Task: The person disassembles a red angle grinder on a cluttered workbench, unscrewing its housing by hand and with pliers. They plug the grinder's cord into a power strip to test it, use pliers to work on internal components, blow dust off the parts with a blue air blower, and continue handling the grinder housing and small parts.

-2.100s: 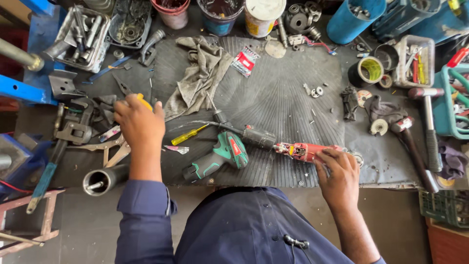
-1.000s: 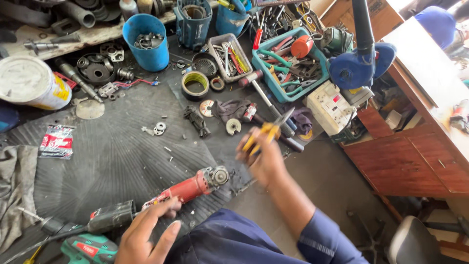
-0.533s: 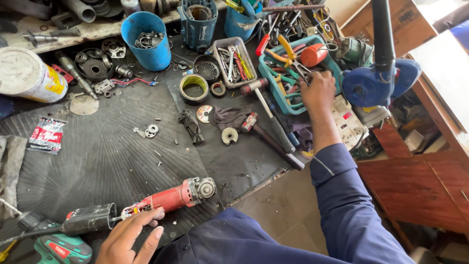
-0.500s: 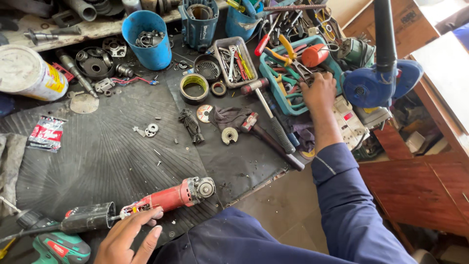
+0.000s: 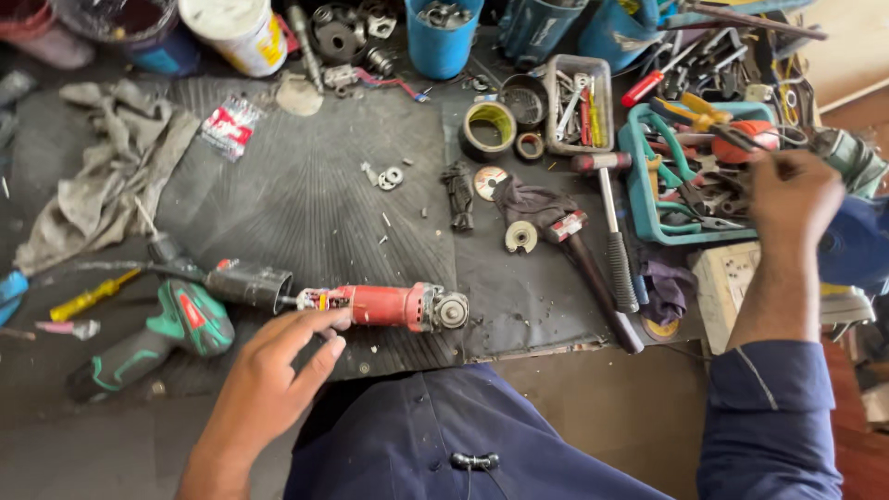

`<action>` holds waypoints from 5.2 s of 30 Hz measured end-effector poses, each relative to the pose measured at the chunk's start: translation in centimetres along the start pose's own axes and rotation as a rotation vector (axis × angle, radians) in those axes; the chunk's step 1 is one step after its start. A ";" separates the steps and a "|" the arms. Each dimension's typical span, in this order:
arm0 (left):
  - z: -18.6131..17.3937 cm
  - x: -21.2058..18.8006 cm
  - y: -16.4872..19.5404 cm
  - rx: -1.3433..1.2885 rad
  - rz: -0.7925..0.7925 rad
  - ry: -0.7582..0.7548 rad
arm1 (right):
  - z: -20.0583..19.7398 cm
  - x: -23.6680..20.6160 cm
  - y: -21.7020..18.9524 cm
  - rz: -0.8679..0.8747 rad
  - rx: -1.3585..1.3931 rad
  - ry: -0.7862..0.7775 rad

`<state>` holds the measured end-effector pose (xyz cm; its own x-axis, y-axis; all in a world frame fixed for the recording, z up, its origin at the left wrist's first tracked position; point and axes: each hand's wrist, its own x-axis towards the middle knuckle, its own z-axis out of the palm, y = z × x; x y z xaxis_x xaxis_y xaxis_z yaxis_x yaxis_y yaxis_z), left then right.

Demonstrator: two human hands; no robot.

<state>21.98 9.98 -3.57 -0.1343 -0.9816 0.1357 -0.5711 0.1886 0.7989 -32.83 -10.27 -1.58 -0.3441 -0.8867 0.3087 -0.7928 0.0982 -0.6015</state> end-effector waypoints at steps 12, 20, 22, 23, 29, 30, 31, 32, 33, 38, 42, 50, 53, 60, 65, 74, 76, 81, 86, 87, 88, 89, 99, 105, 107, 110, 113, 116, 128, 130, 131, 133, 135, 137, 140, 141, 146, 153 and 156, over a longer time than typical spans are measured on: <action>1.5 -1.5 -0.8 -0.029 -0.076 -0.004 | -5.3 2.3 -0.8 -0.286 -0.111 0.084; 1.8 -1.6 -1.1 0.008 -0.079 -0.038 | -3.3 1.3 0.1 -0.095 -0.004 0.459; 1.8 -1.8 -1.2 0.003 -0.085 -0.030 | -2.3 -0.8 1.0 -0.033 -0.293 0.495; 1.7 -1.8 -1.3 0.003 -0.089 -0.030 | -1.3 -2.0 1.2 0.051 -0.328 0.451; 1.2 -2.2 -1.4 0.034 -0.086 -0.006 | 2.6 -5.9 0.7 -0.013 -0.391 0.019; 1.3 -2.2 -1.2 0.041 -0.087 -0.003 | 2.6 -5.8 0.5 -0.052 -0.432 0.060; 1.3 -2.1 -1.0 0.047 -0.078 -0.003 | 2.5 -5.6 0.3 -0.044 -0.407 0.052; 1.4 -1.9 -0.7 0.054 -0.064 -0.008 | 2.3 -5.2 0.1 -0.032 -0.382 0.047; 1.4 -1.8 -0.4 0.060 -0.050 -0.013 | 2.1 -4.9 0.0 -0.020 -0.358 0.041; 1.1 -1.3 0.9 0.071 -0.008 -0.005 | 1.4 -4.2 0.4 0.065 -0.162 -0.085; 0.2 -1.9 1.0 0.040 0.010 0.074 | 1.1 -4.9 1.5 0.028 -0.088 0.049; -1.7 -3.6 1.5 -0.069 -0.070 0.133 | -1.7 -6.4 -3.3 -0.434 0.067 0.132; -1.2 -3.2 2.6 -0.102 -0.003 0.137 | -3.3 -9.3 -8.9 -0.477 0.178 0.015; 2.5 -3.1 3.1 -0.510 0.214 -0.143 | -0.1 -16.8 -17.9 -0.402 0.865 -0.517; 3.5 -5.0 -3.0 -0.946 -0.430 -0.512 | 9.5 -23.1 -21.3 -0.248 0.734 -0.666; 0.5 -12.8 -9.9 -0.798 -0.466 -0.101 | 16.4 -30.0 -24.2 -0.783 0.198 -0.454; -0.3 -13.1 -10.4 -0.771 -0.391 -0.058 | 17.0 -30.7 -25.2 -0.771 0.134 -0.469; -1.8 -11.2 -10.6 -0.868 -0.655 -0.188 | 17.4 -31.4 -27.7 -0.724 0.011 -0.499; -2.0 -9.6 -10.5 -0.937 -0.585 -0.399 | 18.4 -32.8 -29.7 -0.634 -0.065 -0.427; -1.9 -9.4 -10.6 -0.989 -0.623 -0.450 | 18.6 -33.2 -30.0 -0.618 -0.079 -0.415; -1.9 -9.3 -10.6 -1.043 -0.614 -0.474 | 18.8 -33.5 -30.1 -0.610 -0.068 -0.397; -1.9 -9.2 -10.7 -1.097 -0.604 -0.498 | 18.9 -33.9 -30.3 -0.604 -0.057 -0.379; -2.4 -8.1 -10.6 -1.385 -0.673 -0.629 | 19.3 -35.4 -32.6 -0.562 -0.001 -0.269; -2.5 -8.0 -10.3 -1.467 -0.732 -0.605 | 19.2 -35.6 -34.1 -0.529 -0.014 -0.237; -2.5 -8.1 -10.2 -1.503 -0.752 -0.600 | 19.2 -35.7 -34.3 -0.527 -0.013 -0.231; -2.5 -8.3 -9.9 -1.542 -0.779 -0.602 | 19.3 -35.7 -34.5 -0.531 -0.004 -0.225; -2.7 -8.3 -9.6 -1.544 -0.821 -0.602 | 19.3 -35.9 -34.6 -0.523 0.005 -0.218; -2.8 -8.4 -9.6 -1.566 -0.849 -0.603 | 19.4 -36.0 -34.5 -0.509 0.009 -0.213; -1.3 -9.5 -9.7 -1.695 -0.935 -0.520 | 19.7 -36.4 -33.7 -0.492 -0.001 -0.210; -1.2 -9.7 -9.4 -1.703 -0.965 -0.513 | 19.8 -36.4 -33.7 -0.487 -0.003 -0.210; -1.1 -9.7 -9.3 -1.710 -0.979 -0.513 | 19.8 -36.4 -33.7 -0.484 -0.005 -0.209; -1.1 -9.8 -9.0 -1.720 -1.005 -0.509 | 19.8 -36.3 -33.7 -0.485 -0.003 -0.205; -1.0 -9.8 -8.9 -1.730 -1.028 -0.503 | 19.9 -36.3 -33.7 -0.496 0.001 -0.199; -0.9 -9.8 -8.9 -1.738 -1.020 -0.512 | 19.9 -36.3 -33.7 -0.486 0.004 -0.200; -0.8 -9.8 -8.9 -1.721 -0.997 -0.510 | 19.8 -36.2 -33.6 -0.492 0.006 -0.201; -0.7 -9.8 -8.9 -1.712 -0.991 -0.509 | 19.7 -36.2 -33.6 -0.495 0.005 -0.204; -0.5 -10.0 -8.8 -1.702 -0.994 -0.496 | 19.6 -36.1 -33.5 -0.484 0.014 -0.205; -0.6 -9.7 -8.9 -1.629 -0.960 -0.495 | 19.5 -36.1 -33.7 -0.495 0.016 -0.212; -0.6 -9.6 -8.9 -1.622 -0.975 -0.490 | 19.5 -36.0 -33.6 -0.490 0.018 -0.212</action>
<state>28.87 17.66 -11.63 -0.6247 -0.5705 -0.5331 0.5481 -0.8067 0.2210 16.01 9.58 -6.87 0.1754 -0.8986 0.4022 -0.8257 -0.3567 -0.4370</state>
